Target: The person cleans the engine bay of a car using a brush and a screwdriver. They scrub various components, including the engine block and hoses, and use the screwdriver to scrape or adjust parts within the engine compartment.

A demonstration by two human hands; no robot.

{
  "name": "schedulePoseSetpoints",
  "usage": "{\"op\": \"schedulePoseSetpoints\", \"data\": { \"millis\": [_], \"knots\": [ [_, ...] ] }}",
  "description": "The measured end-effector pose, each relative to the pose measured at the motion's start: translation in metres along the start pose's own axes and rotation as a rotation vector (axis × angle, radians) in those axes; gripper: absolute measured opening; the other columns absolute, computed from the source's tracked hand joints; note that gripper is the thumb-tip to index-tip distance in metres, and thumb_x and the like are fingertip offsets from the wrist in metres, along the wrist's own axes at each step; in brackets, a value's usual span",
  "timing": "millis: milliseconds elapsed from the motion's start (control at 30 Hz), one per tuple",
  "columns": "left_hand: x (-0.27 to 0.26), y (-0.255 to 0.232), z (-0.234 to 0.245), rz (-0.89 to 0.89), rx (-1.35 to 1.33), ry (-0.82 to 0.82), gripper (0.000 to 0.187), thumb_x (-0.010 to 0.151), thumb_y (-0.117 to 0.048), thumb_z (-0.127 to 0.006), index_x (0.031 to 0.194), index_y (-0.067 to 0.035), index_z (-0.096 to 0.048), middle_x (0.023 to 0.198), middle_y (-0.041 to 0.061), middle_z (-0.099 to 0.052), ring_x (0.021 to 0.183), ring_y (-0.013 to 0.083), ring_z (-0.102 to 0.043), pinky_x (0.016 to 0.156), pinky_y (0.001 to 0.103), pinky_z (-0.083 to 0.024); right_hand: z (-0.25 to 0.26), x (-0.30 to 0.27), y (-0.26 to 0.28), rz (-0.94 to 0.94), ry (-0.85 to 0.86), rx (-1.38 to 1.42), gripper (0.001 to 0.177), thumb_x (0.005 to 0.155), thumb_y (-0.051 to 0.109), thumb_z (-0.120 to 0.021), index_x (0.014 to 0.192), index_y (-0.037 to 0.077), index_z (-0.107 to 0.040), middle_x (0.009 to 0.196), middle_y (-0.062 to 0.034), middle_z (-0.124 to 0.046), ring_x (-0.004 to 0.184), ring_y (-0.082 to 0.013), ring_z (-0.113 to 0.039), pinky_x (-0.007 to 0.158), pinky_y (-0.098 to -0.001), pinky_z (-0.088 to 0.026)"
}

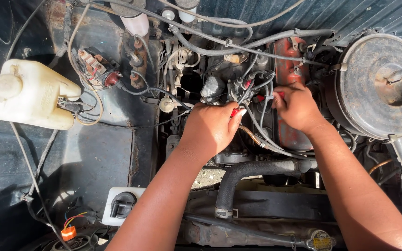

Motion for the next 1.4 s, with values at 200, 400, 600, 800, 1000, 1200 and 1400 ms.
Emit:
{"op": "schedulePoseSetpoints", "data": {
  "millis": [200,400,600,800,1000,1200,1400],
  "knots": [
    [-0.004,-0.002,0.008,-0.015,0.015,-0.037,0.032,0.103,-0.044,-0.044,0.09,-0.021,-0.062,0.056,0.005,-0.067,0.067,0.0309,-0.075,0.078,0.046,-0.056,0.053,-0.02,0.002,-0.111,-0.241,0.072,0.032,0.113,0.039,-0.058,0.115,0.014,-0.076,0.081,-0.0112,-0.068,0.094,-0.0366,-0.069,0.081,-0.0468,-0.055],
    [-0.004,-0.002,0.011,-0.033,0.036,-0.053,0.032,0.103,-0.046,-0.046,0.089,-0.023,-0.063,0.055,0.005,-0.066,0.066,0.0308,-0.074,0.078,0.045,-0.057,0.114,-0.045,0.022,-0.164,-0.205,0.2,0.032,0.118,0.037,-0.053,0.112,0.014,-0.073,0.08,-0.0122,-0.069,0.089,-0.0416,-0.069,0.075,-0.05,-0.054],
    [-0.005,0.001,0.012,-0.084,0.106,-0.129,0.026,0.102,-0.04,-0.048,0.09,-0.023,-0.064,0.052,0.006,-0.063,0.062,0.033,-0.072,0.071,0.046,-0.057,0.114,-0.062,0.042,-0.242,0.02,0.195,0.04,0.109,0.043,-0.051,0.128,0.015,-0.072,0.095,-0.027,-0.072,0.1,-0.0521,-0.069,0.087,-0.0594,-0.055],
    [-0.008,-0.007,0.022,-0.131,0.028,-0.12,0.033,0.105,-0.038,-0.044,0.089,-0.02,-0.066,0.052,0.008,-0.063,0.057,0.0335,-0.071,0.067,0.044,-0.058,0.08,-0.064,0.062,-0.136,0.124,0.187,0.033,0.105,0.038,-0.05,0.124,0.023,-0.073,0.098,-0.022,-0.075,0.115,-0.0417,-0.069,0.099,-0.0522,-0.055],
    [-0.014,0.0,0.014,-0.132,0.042,-0.081,0.035,0.106,-0.036,-0.045,0.101,-0.014,-0.071,0.054,0.012,-0.064,0.055,0.034,-0.07,0.067,0.044,-0.058,0.058,-0.069,0.062,-0.109,0.176,0.051,0.033,0.101,0.045,-0.05,0.119,0.031,-0.074,0.104,-0.0052,-0.08,0.126,-0.0266,-0.062,0.104,-0.0424,-0.049],
    [-0.017,-0.009,0.018,-0.115,-0.056,-0.099,0.038,0.108,-0.033,-0.05,0.111,-0.004,-0.073,0.056,0.014,-0.066,0.053,0.032,-0.069,0.067,0.042,-0.06,0.046,-0.06,0.066,-0.106,0.265,0.026,0.035,0.102,0.047,-0.046,0.121,0.031,-0.071,0.11,0.0007,-0.078,0.132,-0.0213,-0.056,0.107,-0.0397,-0.042],
    [-0.026,-0.032,0.017,-0.054,-0.091,-0.203,0.039,0.109,-0.034,-0.049,0.109,-0.005,-0.075,0.053,0.012,-0.063,0.047,0.0295,-0.065,0.061,0.04,-0.058,0.049,-0.06,0.067,-0.111,0.257,0.019,0.038,0.101,0.048,-0.048,0.125,0.028,-0.07,0.109,-0.001,-0.078,0.131,-0.0223,-0.055,0.107,-0.0395,-0.04]
  ]
}}
Point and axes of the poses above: each hand's wrist, its own x-axis towards the middle knuckle, its own z-axis out of the back of the hand, y = z × x, the point moved 4 cm from there along x, towards the middle knuckle
